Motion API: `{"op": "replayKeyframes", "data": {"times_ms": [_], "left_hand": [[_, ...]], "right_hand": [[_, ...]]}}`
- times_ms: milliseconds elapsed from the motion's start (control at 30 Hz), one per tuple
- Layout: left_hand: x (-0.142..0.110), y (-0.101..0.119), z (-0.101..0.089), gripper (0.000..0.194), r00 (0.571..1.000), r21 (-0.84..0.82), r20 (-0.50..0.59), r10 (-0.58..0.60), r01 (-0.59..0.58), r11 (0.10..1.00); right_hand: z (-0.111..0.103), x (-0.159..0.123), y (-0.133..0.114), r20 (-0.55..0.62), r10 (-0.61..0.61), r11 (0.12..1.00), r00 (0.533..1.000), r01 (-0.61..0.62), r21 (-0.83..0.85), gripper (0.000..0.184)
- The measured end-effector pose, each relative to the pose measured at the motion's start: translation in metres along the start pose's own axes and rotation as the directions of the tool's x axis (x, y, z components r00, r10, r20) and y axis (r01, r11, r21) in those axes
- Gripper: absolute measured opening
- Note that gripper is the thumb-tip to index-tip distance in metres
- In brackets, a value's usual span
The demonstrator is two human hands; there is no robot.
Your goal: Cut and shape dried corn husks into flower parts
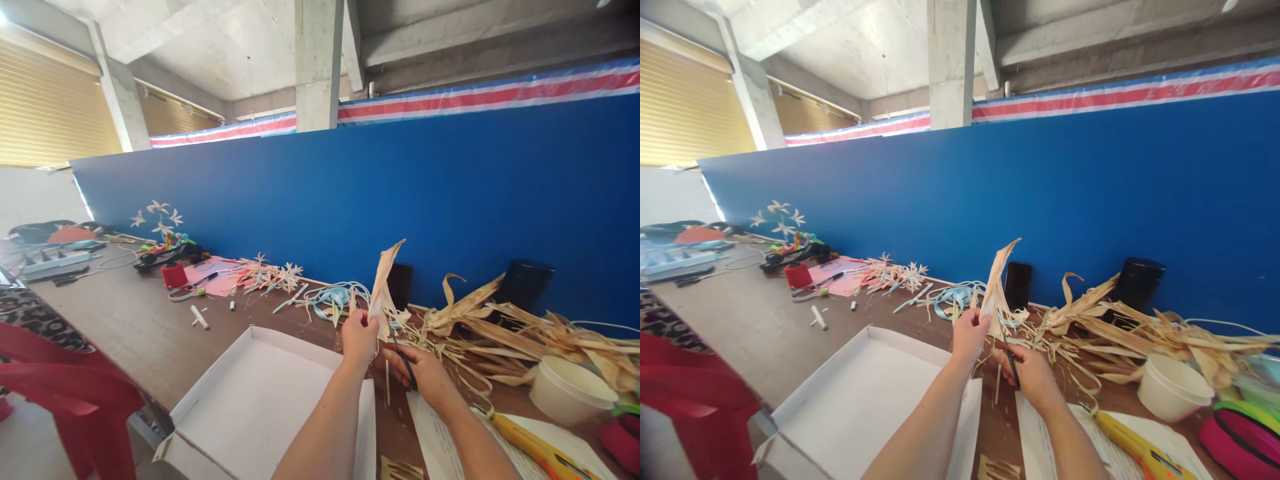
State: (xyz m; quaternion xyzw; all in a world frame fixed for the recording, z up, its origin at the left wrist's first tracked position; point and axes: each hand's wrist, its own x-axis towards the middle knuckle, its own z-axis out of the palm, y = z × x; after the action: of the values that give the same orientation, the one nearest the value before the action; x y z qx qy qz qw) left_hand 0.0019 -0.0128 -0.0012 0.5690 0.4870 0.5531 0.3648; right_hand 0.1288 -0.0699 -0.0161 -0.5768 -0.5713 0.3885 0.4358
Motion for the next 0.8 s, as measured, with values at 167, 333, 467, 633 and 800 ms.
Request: {"op": "replayKeyframes", "data": {"times_ms": [167,333,467,633,800], "left_hand": [[-0.002,0.002,0.000,0.015,1.000,0.022,0.012,0.006,-0.007,1.000],[-0.003,0.004,0.001,0.014,1.000,0.021,0.011,-0.015,0.014,1.000],[-0.003,0.004,0.001,0.014,1.000,0.015,0.005,-0.012,0.012,1.000],[-0.003,0.007,0.001,0.013,1.000,0.008,-0.006,-0.028,0.028,1.000],[-0.002,0.007,0.000,0.014,0.999,-0.018,0.012,-0.036,0.036,0.999]], "right_hand": [[0.000,0.000,0.002,-0.013,-0.010,1.000,1.000,0.010,0.005,0.048],[0.000,0.002,0.004,-0.019,-0.025,0.999,1.000,0.025,0.022,0.050],[-0.001,0.002,0.003,-0.012,-0.010,1.000,1.000,0.010,0.014,0.050],[0.000,0.000,-0.002,-0.019,-0.017,1.000,1.000,0.017,-0.025,0.047],[-0.001,-0.003,-0.009,-0.045,-0.041,0.995,0.998,0.037,-0.096,0.045]]}}
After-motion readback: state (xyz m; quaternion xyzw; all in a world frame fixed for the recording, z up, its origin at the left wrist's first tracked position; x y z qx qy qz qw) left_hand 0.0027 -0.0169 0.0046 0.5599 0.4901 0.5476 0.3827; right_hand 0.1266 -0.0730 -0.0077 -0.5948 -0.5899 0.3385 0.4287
